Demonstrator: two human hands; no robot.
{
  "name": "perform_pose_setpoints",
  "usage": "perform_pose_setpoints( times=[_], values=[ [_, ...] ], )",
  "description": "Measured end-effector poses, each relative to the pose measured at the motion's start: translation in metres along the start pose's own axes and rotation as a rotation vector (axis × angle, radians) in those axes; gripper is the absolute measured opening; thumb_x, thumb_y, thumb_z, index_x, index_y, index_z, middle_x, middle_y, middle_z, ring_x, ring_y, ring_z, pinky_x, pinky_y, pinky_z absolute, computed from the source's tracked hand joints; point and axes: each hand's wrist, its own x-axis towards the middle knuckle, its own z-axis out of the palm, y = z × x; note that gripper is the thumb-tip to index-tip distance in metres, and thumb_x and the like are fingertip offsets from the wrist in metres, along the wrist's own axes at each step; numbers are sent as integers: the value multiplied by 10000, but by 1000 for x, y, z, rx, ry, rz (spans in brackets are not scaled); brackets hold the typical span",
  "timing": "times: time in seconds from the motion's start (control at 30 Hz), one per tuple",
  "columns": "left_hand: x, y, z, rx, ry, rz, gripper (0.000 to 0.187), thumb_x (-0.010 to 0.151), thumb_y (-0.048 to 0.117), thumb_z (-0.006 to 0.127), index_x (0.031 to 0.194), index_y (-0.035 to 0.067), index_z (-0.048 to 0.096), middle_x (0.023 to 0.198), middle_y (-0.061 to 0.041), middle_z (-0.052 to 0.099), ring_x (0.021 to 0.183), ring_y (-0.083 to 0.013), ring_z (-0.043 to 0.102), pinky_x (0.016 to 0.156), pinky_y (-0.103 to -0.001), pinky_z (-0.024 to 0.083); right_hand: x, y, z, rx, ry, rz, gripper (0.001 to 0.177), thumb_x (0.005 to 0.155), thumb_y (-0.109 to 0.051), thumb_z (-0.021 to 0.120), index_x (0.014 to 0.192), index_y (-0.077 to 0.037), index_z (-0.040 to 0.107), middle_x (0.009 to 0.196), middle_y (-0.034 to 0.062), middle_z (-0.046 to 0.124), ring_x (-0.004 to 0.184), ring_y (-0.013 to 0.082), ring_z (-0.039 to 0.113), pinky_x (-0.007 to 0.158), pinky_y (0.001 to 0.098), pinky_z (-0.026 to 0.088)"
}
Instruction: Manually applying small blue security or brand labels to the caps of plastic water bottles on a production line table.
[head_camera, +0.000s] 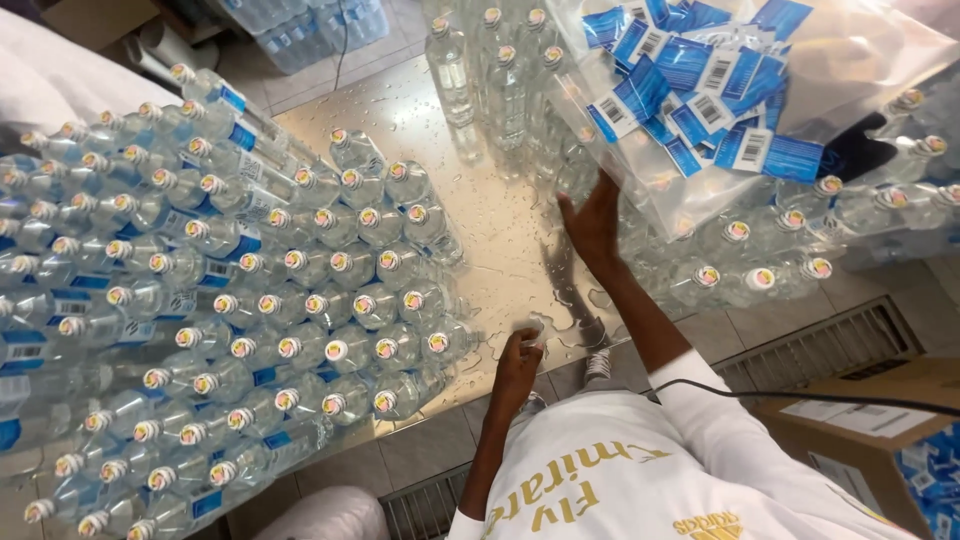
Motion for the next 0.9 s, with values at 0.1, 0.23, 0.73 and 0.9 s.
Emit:
perform_pose_setpoints(
  times=[0.1, 0.23, 0.73, 0.9],
  values=[
    [-5, -2, -7, 24, -77, 12, 453, 1108, 380, 614, 1464, 101, 639, 1453, -209, 661, 1320, -411, 684, 1113, -503, 561, 23, -1, 31, -83, 89, 96, 1197, 905, -401, 1002, 1681, 5, 185, 1553, 383, 309, 1488, 604, 414, 1267, 613, 419],
    [-13, -22, -20, 38, -135, -7, 387, 1093, 333, 632, 1425, 138, 674, 1413, -167, 699, 1293, -362, 709, 1104, -477, 570, 28, 19, 57, -131, 155, 132, 1134, 951, -303, 965, 1700, -8, 167, 1593, 360, 318, 1526, 562, 390, 1273, 599, 410],
    [-12, -20, -27, -7, -216, -108, 336, 1037, 397, 599, 1301, 221, 711, 1370, -11, 777, 1292, -189, 723, 1094, -374, 568, -79, -24, -36, 95, -442, 221, 904, 919, -236, 827, 1607, -156, 247, 1686, 195, 389, 1007, 338, 711, 733, 473, 651],
    [5, -13, -12, 43, -292, -94, 326, 1040, 402, 612, 1294, 217, 701, 1345, -20, 771, 1239, -207, 736, 1048, -379, 559, -119, -16, -55, 95, -583, 198, 969, 925, -245, 854, 1664, -169, 232, 1646, 194, 419, 1043, 380, 697, 763, 497, 627]
  ],
)
